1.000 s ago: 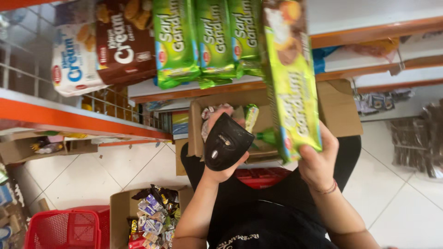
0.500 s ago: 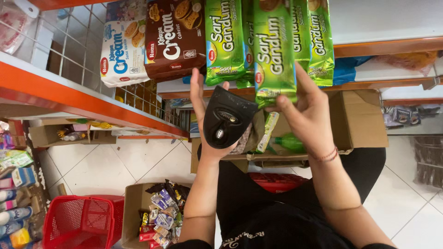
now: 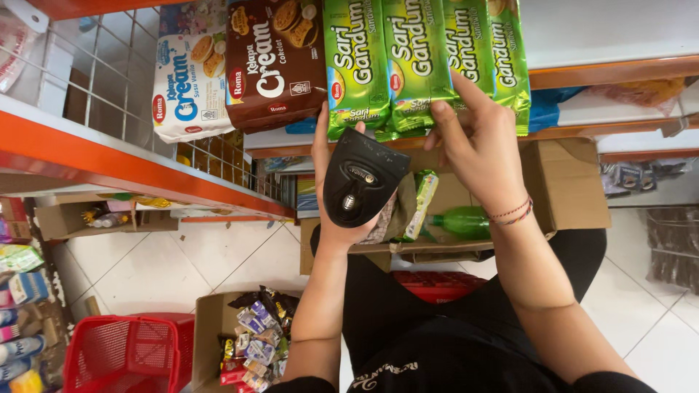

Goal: The person scans various snack packages with a handheld scanner and organizes them into cardboard boxes while sitting on the floor of a convenience store, later moving the boxes and handling a spray bottle.

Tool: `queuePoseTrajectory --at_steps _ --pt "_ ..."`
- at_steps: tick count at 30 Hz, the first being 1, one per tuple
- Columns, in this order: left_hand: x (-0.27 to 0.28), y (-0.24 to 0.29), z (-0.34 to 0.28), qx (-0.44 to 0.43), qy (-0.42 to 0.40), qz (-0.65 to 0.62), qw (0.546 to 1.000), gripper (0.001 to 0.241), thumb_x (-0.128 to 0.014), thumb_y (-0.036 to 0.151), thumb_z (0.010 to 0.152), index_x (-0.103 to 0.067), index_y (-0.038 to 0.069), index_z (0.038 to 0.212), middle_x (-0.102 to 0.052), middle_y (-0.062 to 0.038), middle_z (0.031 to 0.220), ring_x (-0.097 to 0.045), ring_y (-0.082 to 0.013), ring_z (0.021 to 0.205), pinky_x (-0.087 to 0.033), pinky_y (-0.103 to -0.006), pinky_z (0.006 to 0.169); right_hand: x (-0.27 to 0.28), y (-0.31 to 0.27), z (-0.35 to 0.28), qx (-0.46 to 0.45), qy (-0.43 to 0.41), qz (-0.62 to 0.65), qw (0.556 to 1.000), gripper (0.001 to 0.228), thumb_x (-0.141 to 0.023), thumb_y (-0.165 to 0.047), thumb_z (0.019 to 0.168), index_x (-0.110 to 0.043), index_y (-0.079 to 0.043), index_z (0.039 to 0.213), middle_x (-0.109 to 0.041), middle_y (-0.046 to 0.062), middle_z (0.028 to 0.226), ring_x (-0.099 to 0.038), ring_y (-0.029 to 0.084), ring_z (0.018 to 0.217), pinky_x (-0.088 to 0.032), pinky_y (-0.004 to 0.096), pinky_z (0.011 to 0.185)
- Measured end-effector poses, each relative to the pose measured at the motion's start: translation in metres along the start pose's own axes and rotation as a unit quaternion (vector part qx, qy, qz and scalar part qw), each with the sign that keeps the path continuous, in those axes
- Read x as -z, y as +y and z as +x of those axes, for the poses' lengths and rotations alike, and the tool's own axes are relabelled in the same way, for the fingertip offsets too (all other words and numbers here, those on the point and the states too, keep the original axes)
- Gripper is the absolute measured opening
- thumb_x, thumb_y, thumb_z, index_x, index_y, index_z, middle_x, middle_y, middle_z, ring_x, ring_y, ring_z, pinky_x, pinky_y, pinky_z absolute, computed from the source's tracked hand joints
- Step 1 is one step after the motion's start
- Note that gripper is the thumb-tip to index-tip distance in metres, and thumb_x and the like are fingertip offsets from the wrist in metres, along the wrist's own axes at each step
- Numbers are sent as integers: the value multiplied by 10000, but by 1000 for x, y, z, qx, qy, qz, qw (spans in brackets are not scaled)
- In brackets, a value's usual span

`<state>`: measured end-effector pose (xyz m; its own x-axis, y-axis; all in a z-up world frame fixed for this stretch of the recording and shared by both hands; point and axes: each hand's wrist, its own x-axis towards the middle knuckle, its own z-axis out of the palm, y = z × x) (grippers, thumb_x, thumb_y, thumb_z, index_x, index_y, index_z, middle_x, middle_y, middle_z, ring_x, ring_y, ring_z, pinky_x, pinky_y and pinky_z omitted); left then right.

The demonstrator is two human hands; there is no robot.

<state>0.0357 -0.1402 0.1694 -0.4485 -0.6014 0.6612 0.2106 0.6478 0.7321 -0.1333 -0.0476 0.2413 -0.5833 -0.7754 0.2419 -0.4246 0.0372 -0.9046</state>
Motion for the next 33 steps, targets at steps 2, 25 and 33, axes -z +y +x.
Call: queuePoseTrajectory --at_steps 2,25,33 --pt "1 1 -1 20 1 -19 1000 784 -888 146 866 -479 12 1521 -221 -85 1703 -493 -213 1450 -423 -347 1262 -2 -1 2 -4 -5 -1 1000 420 -584 -173 1090 -548 2 1470 -691 46 661 -618 63 503 -491 221 468" --pt "-118 -220 -181 345 -256 13 903 292 -827 204 781 -770 43 1017 -794 -137 883 -786 -237 841 -593 -372 771 -84 465 -127 -450 -57 478 752 367 -492 -77 980 -568 -18 1334 -713 150 1185 -708 267 1080 -569 423 995" --pt "-166 -328 -215 443 -226 110 861 305 -791 225 711 -790 67 972 -787 -168 880 -778 -288 882 -586 -394 793 -159 527 -115 -610 -62 229 756 325 -602 -267 971 -602 -92 1245 -667 101 1154 -667 266 1008 -585 504 851"
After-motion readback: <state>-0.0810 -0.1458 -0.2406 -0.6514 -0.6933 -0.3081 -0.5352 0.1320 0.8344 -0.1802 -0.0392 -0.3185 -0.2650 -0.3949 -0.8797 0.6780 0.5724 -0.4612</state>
